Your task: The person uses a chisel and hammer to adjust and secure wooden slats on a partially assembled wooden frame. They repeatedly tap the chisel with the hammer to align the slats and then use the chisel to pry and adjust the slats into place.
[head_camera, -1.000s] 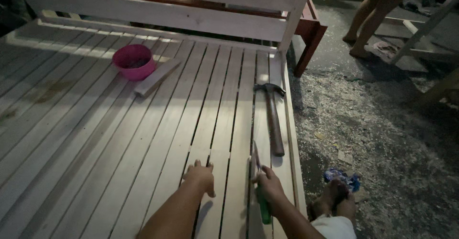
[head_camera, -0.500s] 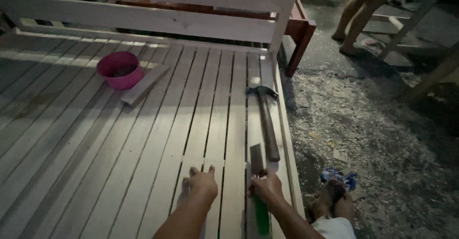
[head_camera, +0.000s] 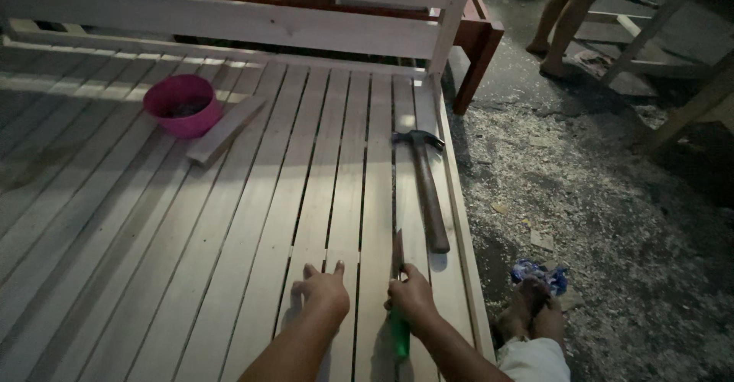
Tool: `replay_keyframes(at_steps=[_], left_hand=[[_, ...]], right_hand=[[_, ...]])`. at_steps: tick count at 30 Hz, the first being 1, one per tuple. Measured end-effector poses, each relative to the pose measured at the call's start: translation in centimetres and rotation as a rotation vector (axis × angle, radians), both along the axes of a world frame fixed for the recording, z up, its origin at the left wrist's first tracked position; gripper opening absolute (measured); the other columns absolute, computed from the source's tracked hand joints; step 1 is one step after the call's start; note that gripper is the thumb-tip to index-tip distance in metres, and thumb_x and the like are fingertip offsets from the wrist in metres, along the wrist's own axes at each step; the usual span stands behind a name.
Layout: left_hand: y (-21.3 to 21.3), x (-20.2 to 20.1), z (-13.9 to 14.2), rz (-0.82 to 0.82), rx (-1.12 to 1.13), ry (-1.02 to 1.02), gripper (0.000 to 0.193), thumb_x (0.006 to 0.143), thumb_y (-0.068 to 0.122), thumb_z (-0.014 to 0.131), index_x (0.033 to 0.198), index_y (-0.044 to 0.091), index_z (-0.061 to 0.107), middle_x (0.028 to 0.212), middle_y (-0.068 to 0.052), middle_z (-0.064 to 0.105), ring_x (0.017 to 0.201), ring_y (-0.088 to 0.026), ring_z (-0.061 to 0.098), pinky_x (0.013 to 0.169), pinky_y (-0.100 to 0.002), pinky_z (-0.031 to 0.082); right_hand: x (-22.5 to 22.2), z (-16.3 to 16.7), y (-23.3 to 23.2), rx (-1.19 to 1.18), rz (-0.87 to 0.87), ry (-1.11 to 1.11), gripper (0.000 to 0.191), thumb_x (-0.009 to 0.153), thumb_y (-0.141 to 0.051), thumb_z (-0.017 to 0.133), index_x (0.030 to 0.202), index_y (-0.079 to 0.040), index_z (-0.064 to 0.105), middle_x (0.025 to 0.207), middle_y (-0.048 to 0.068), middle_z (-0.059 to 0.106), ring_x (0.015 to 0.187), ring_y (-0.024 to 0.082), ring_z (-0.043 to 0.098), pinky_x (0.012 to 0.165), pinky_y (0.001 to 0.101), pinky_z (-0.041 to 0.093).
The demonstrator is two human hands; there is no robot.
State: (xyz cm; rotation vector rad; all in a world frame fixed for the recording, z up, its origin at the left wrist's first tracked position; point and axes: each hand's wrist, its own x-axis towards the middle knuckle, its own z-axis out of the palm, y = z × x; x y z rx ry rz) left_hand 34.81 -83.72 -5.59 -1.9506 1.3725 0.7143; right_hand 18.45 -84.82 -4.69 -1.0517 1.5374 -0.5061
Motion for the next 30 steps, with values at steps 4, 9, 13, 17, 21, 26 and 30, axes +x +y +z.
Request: replay_keyframes(at_steps=[4,9,13,17,21,26,30], left_hand=[[0.0,0.1,-0.2,0.016,-0.042,0.028,0.120,0.088,0.031,0.083,0.168,0.030,-0.008,0.164,-0.018,0.038,0.159,-0.042,0.014,0.108,-0.060,0.045],[0.0,0.3,-0.8,0.030,-0.050,0.047,0.113,0.093,0.027,0.078,0.167,0.031,-0.007,0.163,-0.019,0.038,0.159,-0.041,0.013,0.107,-0.061,0.046],[-0.1,0.3,-0.9,0.004,-0.036,0.040,0.112,0.094,0.028,0.077,0.168,0.029,-0.007,0.159,-0.021,0.045,0.158,-0.042,0.014,0.105,-0.063,0.044],[0.0,0.3,-0.6,0.036,-0.065,0.065,0.106,0.095,0.024,0.073,0.168,0.032,-0.003,0.156,-0.017,0.050,0.159,-0.041,0.015,0.103,-0.064,0.045],[0.1,0.1,-0.2,0.055,-0.060,0.083,0.106,0.095,0.025,0.074,0.168,0.033,-0.002,0.158,-0.013,0.048,0.159,-0.041,0.015,0.102,-0.062,0.047],[0.1,-0.2,0.1,0.012,-0.016,0.010,0.115,0.091,0.030,0.080,0.168,0.031,-0.006,0.160,-0.017,0.044,0.157,-0.043,0.016,0.103,-0.062,0.046],[0.3,0.0,0.3,0.029,-0.064,0.036,0.113,0.091,0.026,0.078,0.168,0.033,-0.005,0.156,-0.014,0.051,0.157,-0.041,0.017,0.104,-0.060,0.047]], right_hand=[[1.0,-0.5,0.4,-0.074,-0.042,-0.033,0.057,0.093,-0.004,0.049,0.150,-0.007,0.044,0.081,0.014,0.064,0.063,0.022,0.062,0.058,0.0378,0.053],[2.2,-1.8,-0.3,-0.065,-0.070,0.034,0.052,0.092,-0.004,0.047,0.144,-0.005,0.052,0.079,0.010,0.065,0.060,0.020,0.062,0.054,0.0363,0.052],[1.7,-2.7,-1.4,-0.033,-0.091,0.015,0.055,0.093,-0.003,0.049,0.148,-0.008,0.043,0.078,0.010,0.062,0.058,0.019,0.056,0.051,0.0376,0.047],[0.9,-3.2,-1.7,-0.099,-0.032,-0.138,0.047,0.092,-0.002,0.050,0.139,-0.003,0.058,0.075,0.007,0.057,0.056,0.018,0.054,0.050,0.0357,0.047],[0.6,-3.0,0.0,-0.062,-0.059,-0.034,0.048,0.093,-0.003,0.051,0.141,-0.006,0.055,0.076,0.007,0.060,0.057,0.019,0.057,0.052,0.0362,0.048],[0.1,-2.5,1.1,-0.048,-0.016,-0.056,0.057,0.097,-0.008,0.056,0.150,-0.002,0.036,0.078,0.012,0.062,0.062,0.019,0.062,0.056,0.0359,0.053],[0.8,-2.6,-0.9,-0.080,-0.046,0.010,0.057,0.093,-0.006,0.055,0.150,-0.006,0.047,0.081,0.012,0.063,0.061,0.021,0.061,0.055,0.0390,0.051]])
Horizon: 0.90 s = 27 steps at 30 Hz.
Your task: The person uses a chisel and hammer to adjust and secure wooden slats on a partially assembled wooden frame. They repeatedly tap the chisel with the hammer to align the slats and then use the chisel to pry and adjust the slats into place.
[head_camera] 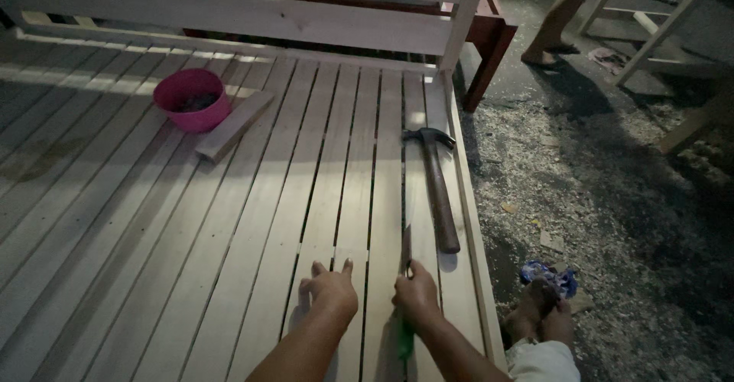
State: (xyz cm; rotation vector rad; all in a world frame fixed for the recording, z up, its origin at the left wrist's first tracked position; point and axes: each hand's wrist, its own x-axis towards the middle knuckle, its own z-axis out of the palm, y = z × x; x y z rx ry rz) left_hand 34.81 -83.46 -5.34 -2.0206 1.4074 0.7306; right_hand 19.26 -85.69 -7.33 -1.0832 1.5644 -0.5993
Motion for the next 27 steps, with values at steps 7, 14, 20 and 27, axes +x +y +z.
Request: replay_keyframes(at_steps=[7,14,20,27], left_hand=[[0.5,0.0,1.2,-0.026,0.022,-0.023,0.125,0.087,0.034,0.088,0.168,0.030,-0.007,0.163,-0.021,0.035,0.156,-0.042,0.015,0.109,-0.060,0.041],[0.2,0.1,1.1,0.025,-0.016,0.016,0.115,0.089,0.029,0.082,0.167,0.034,-0.004,0.159,-0.015,0.046,0.158,-0.040,0.015,0.105,-0.060,0.048],[0.4,0.1,0.6,-0.012,0.032,-0.003,0.122,0.086,0.031,0.085,0.168,0.031,-0.005,0.159,-0.015,0.047,0.158,-0.039,0.017,0.105,-0.059,0.047],[0.1,0.0,0.6,0.039,0.025,-0.040,0.122,0.088,0.030,0.084,0.167,0.034,-0.009,0.168,-0.031,0.020,0.148,-0.041,0.038,0.106,-0.057,0.047]], right_hand=[[-0.4,0.6,-3.5,-0.098,0.170,0.219,0.046,0.098,-0.019,0.061,0.141,-0.005,0.059,0.081,0.007,0.070,0.065,0.015,0.068,0.058,0.0326,0.053],[-0.1,-1.0,-0.5,-0.038,0.037,0.125,0.046,0.093,-0.011,0.056,0.139,-0.010,0.058,0.081,0.018,0.071,0.064,0.027,0.067,0.058,0.0433,0.054],[-0.6,-1.2,-1.6,-0.177,0.124,0.190,0.041,0.091,-0.011,0.058,0.131,-0.008,0.066,0.084,0.015,0.075,0.067,0.023,0.071,0.063,0.0380,0.056],[-0.1,1.7,-2.8,0.024,0.013,-0.146,0.057,0.091,-0.006,0.067,0.145,0.000,0.049,0.082,0.015,0.064,0.066,0.025,0.064,0.055,0.0410,0.055]])
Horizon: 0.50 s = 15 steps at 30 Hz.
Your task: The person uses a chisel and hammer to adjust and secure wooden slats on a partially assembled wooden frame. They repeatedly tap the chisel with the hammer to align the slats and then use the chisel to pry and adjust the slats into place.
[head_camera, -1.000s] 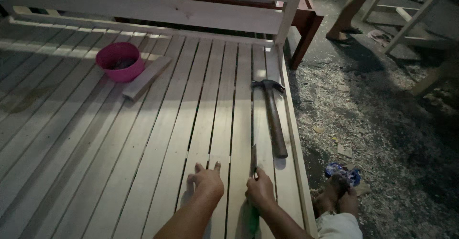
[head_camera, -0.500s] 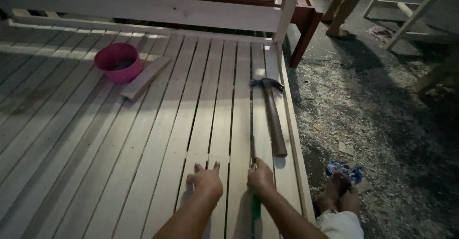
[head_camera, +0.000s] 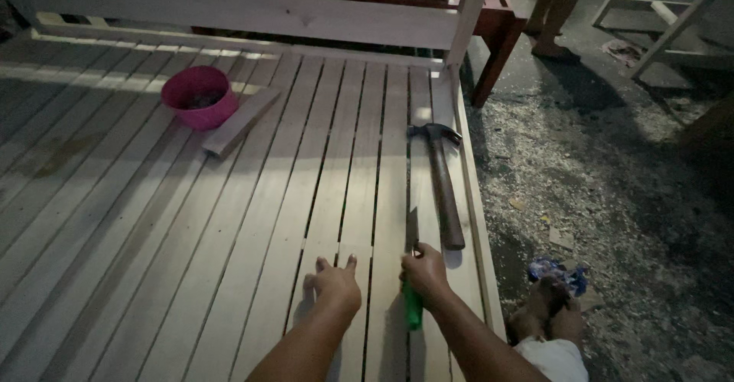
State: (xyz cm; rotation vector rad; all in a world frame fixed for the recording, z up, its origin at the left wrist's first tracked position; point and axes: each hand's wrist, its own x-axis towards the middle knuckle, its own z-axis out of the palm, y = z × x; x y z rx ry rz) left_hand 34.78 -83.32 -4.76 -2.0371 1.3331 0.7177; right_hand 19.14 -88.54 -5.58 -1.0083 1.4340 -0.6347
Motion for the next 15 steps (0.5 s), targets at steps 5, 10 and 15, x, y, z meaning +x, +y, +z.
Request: replay_keyframes(at_steps=[5,10,15], left_hand=[[0.1,0.2,-0.5,-0.018,-0.017,0.019,0.119,0.087,0.032,0.084,0.168,0.034,-0.003,0.166,-0.022,0.030,0.157,-0.041,0.021,0.105,-0.059,0.047],[-0.4,0.5,-1.3,0.004,-0.097,0.023,0.112,0.090,0.026,0.081,0.167,0.039,0.000,0.163,-0.005,0.044,0.160,-0.038,0.015,0.106,-0.062,0.045],[-0.6,0.7,-1.8,0.004,-0.085,0.024,0.112,0.090,0.029,0.081,0.167,0.039,0.001,0.163,-0.012,0.041,0.158,-0.038,0.016,0.106,-0.062,0.046]], right_hand=[[-0.3,1.2,3.6,0.115,-0.083,-0.012,0.072,0.087,0.000,0.070,0.151,-0.004,0.038,0.094,0.017,0.064,0.071,0.026,0.067,0.057,0.0429,0.059],[-0.6,1.9,6.2,0.151,-0.047,-0.059,0.069,0.087,0.004,0.060,0.152,-0.007,0.039,0.093,0.017,0.064,0.072,0.027,0.068,0.057,0.0439,0.061],[-1.2,1.8,8.1,0.212,-0.032,0.056,0.060,0.091,-0.001,0.058,0.149,-0.010,0.044,0.087,0.016,0.063,0.067,0.024,0.063,0.057,0.0408,0.056]])
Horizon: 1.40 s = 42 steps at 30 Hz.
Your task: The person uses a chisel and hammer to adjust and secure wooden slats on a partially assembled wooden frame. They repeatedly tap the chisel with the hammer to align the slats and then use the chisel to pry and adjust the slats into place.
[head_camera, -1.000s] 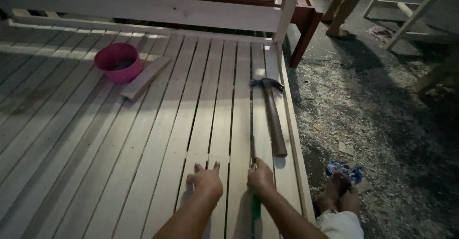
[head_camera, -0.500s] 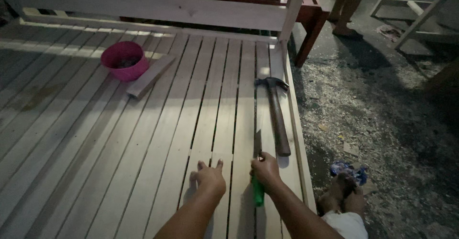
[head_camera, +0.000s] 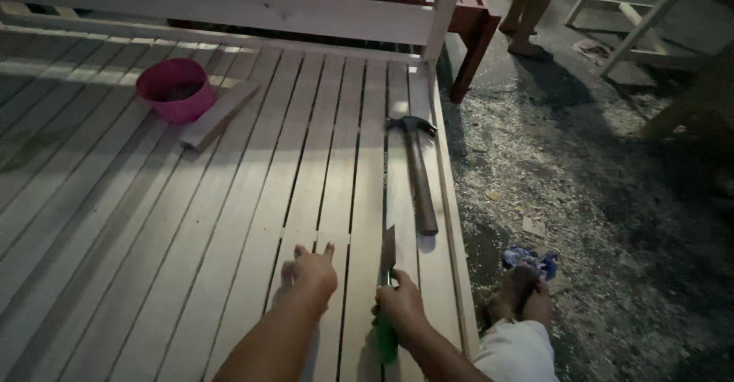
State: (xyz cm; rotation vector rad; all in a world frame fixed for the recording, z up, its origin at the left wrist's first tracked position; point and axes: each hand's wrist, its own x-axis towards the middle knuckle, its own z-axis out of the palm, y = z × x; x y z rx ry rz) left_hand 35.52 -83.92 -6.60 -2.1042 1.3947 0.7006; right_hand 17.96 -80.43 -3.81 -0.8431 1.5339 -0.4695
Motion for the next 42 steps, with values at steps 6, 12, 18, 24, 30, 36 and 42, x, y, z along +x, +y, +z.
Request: replay_keyframes(at_steps=[6,12,18,24,30,36,42], left_hand=[[0.5,0.3,1.0,-0.038,-0.019,-0.009,0.121,0.081,0.030,0.088,0.167,0.039,0.003,0.161,-0.007,0.046,0.157,-0.039,0.020,0.105,-0.060,0.048],[0.7,0.1,3.1,0.047,0.072,0.003,0.141,0.073,0.026,0.099,0.166,0.040,-0.006,0.172,-0.022,0.014,0.151,-0.040,0.032,0.107,-0.053,0.049],[1.0,0.3,3.1,-0.011,0.031,0.023,0.133,0.076,0.025,0.093,0.166,0.039,-0.003,0.168,-0.017,0.030,0.155,-0.036,0.027,0.109,-0.054,0.048],[1.2,-0.4,2.7,0.107,-0.014,0.048,0.119,0.086,0.013,0.084,0.166,0.043,0.003,0.171,-0.024,0.014,0.149,-0.046,0.034,0.105,-0.053,0.054],[3.1,-3.4,2.2,0.134,-0.149,0.190,0.067,0.106,0.022,0.041,0.164,0.045,0.018,0.173,-0.023,0.000,0.149,-0.057,0.023,0.115,-0.062,0.040],[3.9,-7.2,4.2,0.092,-0.093,0.239,0.081,0.103,0.007,0.047,0.163,0.049,0.012,0.174,-0.012,-0.012,0.155,-0.054,0.007,0.119,-0.064,0.035],[3.6,-10.2,5.5,0.079,-0.007,0.302,0.090,0.098,0.004,0.059,0.164,0.046,0.015,0.174,-0.014,-0.013,0.155,-0.054,0.005,0.117,-0.063,0.038]], right_hand=[[-0.9,-0.9,2.5,-0.040,0.054,0.041,0.053,0.090,-0.002,0.064,0.141,-0.006,0.051,0.087,0.014,0.066,0.066,0.022,0.065,0.057,0.0381,0.055],[-3.9,-0.1,2.6,-0.003,0.091,0.089,0.059,0.090,-0.003,0.064,0.147,-0.006,0.047,0.093,0.016,0.071,0.069,0.022,0.069,0.059,0.0369,0.059],[-9.7,0.5,1.2,-0.125,0.120,0.109,0.067,0.085,-0.001,0.065,0.149,-0.005,0.049,0.092,0.021,0.070,0.068,0.028,0.070,0.052,0.0405,0.059],[-13.8,0.3,1.9,0.014,0.209,0.108,0.057,0.084,0.000,0.068,0.140,-0.005,0.056,0.087,0.018,0.068,0.067,0.028,0.069,0.053,0.0446,0.057],[-13.7,0.5,4.1,-0.027,0.258,0.164,0.044,0.086,-0.003,0.063,0.130,0.001,0.063,0.083,0.015,0.068,0.065,0.026,0.069,0.051,0.0419,0.055],[-13.0,1.9,4.5,0.033,0.295,0.169,0.044,0.086,-0.002,0.065,0.130,0.004,0.061,0.084,0.017,0.070,0.066,0.026,0.070,0.055,0.0398,0.056],[-12.8,3.6,5.4,0.119,0.312,0.232,0.049,0.090,-0.001,0.061,0.138,0.002,0.056,0.088,0.016,0.070,0.067,0.024,0.069,0.059,0.0381,0.056]])
